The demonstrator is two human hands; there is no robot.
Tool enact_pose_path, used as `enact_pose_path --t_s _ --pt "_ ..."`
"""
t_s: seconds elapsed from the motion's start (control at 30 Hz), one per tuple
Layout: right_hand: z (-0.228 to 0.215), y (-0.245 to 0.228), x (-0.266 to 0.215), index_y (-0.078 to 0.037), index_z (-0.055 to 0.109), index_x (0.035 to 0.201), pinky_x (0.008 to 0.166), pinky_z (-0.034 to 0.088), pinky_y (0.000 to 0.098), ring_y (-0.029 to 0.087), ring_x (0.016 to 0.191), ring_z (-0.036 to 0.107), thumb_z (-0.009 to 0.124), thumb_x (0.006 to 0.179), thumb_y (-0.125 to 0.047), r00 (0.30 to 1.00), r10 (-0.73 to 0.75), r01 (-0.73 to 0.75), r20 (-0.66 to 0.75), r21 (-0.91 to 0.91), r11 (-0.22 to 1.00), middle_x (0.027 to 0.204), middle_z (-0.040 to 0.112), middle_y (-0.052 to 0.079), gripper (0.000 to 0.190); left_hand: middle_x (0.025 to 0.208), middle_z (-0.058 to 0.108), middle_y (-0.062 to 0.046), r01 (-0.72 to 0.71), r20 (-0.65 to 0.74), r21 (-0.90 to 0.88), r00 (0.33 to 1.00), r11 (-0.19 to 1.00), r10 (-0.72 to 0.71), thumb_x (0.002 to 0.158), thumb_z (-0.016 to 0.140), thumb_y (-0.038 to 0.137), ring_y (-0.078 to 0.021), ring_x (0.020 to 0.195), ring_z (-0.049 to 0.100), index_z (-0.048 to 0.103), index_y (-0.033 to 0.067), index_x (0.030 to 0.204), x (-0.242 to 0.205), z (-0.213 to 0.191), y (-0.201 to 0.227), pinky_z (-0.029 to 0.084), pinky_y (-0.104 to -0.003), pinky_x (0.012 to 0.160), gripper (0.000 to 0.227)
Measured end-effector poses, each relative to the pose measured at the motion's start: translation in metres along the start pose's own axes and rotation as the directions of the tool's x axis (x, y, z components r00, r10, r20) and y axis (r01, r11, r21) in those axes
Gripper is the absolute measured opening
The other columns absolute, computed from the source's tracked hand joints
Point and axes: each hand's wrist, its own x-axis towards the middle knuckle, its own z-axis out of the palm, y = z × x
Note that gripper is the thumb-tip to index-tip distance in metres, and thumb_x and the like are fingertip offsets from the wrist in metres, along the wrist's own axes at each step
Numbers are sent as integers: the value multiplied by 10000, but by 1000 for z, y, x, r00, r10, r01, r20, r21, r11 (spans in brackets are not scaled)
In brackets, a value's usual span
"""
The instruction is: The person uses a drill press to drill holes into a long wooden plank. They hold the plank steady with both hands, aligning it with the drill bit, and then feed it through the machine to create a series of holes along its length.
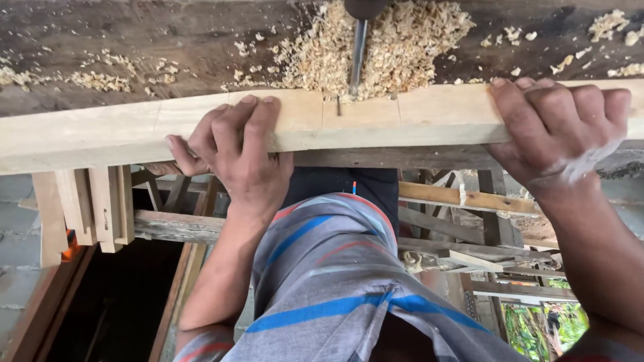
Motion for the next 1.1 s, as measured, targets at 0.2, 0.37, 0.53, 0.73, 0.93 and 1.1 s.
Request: enact_pose_path --t_s 0.2,0.37,0.53,0.73,0.93,1.1 --pt "35 -11 -38 -149 739 833 543 285 264 111 509 345 545 788 -77 972 -4 -1 -234 -22 1000 597 485 -14 211 889 565 67 -36 163 2 986 999 35 648 535 59 -141 886 493 617 199 906 -15 -15 -1 107 -339 887 304" --pt "19 -32 -27 -137 734 828 561 247 283 144 528 350 476 807 -5 989 -12 22 -144 69 997 602 493 -5 291 1007 520 -13 -129 406 -68 902 989 146 661 635 354 -193 961 457 560 159 1023 -34 -23 -3 205 -365 890 417" --pt "19 -34 -23 -138 740 829 578 258 289 157 564 412 528 837 -3 989 -27 38 -146 72 997 654 535 -7 251 1204 441 -74 -405 373 -456 722 793 583 833 518 111 -239 1106 453 354 106 1204 -19 -11 37 435 -366 885 406" --pt "25 -36 -28 -118 714 781 574 278 301 182 599 476 544 811 -23 981 -46 59 -189 63 996 665 529 23 197 1062 536 -103 -334 286 -343 853 878 437 853 428 40 -238 950 530 469 48 1130 -30 -7 -16 438 -363 804 280" --pt "20 -36 -24 -76 716 872 601 311 336 213 627 526 379 852 -152 990 -19 40 -140 146 988 734 619 52 346 908 618 4 -311 119 -95 939 945 321 849 521 93 -186 857 559 608 150 889 -15 -7 -27 275 -303 868 112" --pt "15 -32 -9 -52 730 879 590 286 338 240 599 473 408 907 -347 991 -11 26 -131 112 993 772 610 87 438 941 621 7 -378 91 -95 918 921 387 833 434 40 -183 871 553 635 157 891 6 -10 -35 286 -295 844 240"
